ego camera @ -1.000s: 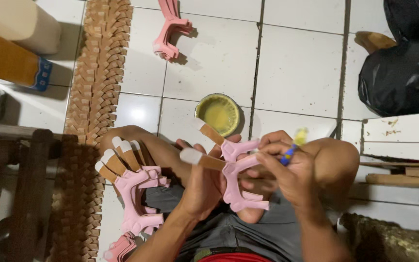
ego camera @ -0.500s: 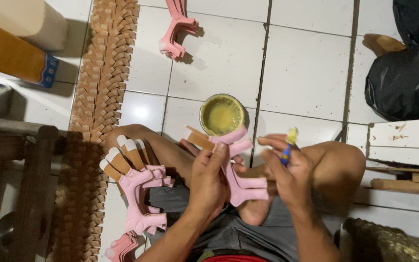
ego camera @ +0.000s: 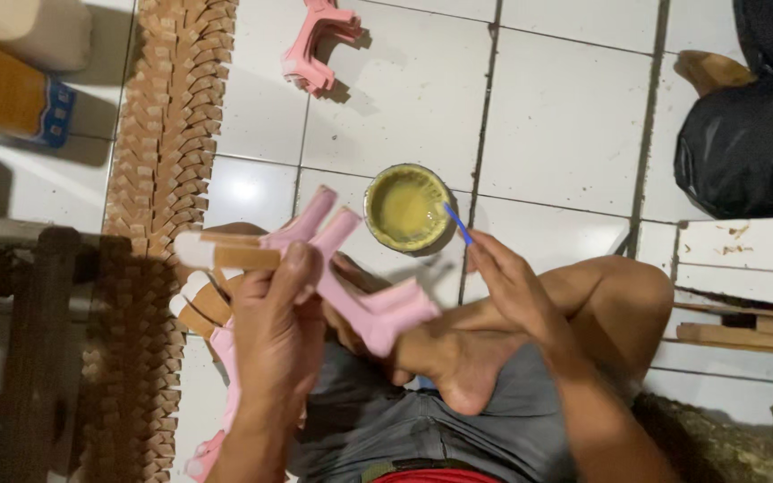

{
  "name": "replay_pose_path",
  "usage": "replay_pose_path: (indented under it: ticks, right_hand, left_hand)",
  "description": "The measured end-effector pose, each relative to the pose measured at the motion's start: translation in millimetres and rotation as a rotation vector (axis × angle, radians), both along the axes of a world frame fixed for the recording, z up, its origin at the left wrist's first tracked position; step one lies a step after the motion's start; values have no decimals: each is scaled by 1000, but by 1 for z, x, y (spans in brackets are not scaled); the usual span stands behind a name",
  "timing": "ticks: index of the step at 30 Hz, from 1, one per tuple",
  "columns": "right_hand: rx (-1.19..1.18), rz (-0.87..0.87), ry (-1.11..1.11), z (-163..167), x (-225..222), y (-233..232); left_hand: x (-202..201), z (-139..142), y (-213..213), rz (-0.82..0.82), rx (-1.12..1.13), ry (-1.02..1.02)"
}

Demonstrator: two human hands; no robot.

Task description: The person sits on the floor and applies a yellow adhesive to the edges of brown and pink plastic parts using a toothbrush. They dip the brush into a small bowl of glue, coat the parts, and place them on the floor. The person also pours more liquid from a metal can into the bowl and stirs it.

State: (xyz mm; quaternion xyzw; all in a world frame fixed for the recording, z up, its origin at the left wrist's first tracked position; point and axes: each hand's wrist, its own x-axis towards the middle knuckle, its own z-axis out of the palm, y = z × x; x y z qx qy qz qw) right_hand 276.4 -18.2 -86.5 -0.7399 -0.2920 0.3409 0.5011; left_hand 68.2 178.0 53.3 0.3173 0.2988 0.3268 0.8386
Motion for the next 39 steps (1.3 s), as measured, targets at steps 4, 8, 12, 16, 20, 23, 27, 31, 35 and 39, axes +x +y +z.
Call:
replay_pose_path:
  ticks: [4,8,12,16,20,23,27,31,35,39]
  right_hand:
    - [-317,208,-628,-1,7,43]
    - [-365,347,-814,4,1,89]
    - [-463,356,-934,9,7,93]
    - [-479,275,-957,31,8,53]
    - [-261,209,-1049,84,21,3]
    - [-476,129,-1430,127,41,-37]
    - [-234,-445,-847,145,28,-71]
    - [90,-502,-652,133,4,-60]
    - [190,-526,-457,129,-12,-37]
    - [142,-506,-376,135,-12,-26]
  left_hand:
    - [-27,8,4,28,25,100]
    - [-39,3,-3,65,-71,49]
    - [-55,-11,-3,177,-21,14]
    - [-63,-24,0,241,-56,-11]
    - [-52,-22,6,133,-71,-30]
    - [-38,-12,11,80,-89,-8]
    - [-8,-4,-13,-76,-189,47]
    - [5,-5,-24,-173,-114,-22]
    - [-3,-6,-22,-95,-23,-4]
    - [-12,-5,-17,-22,-40,52]
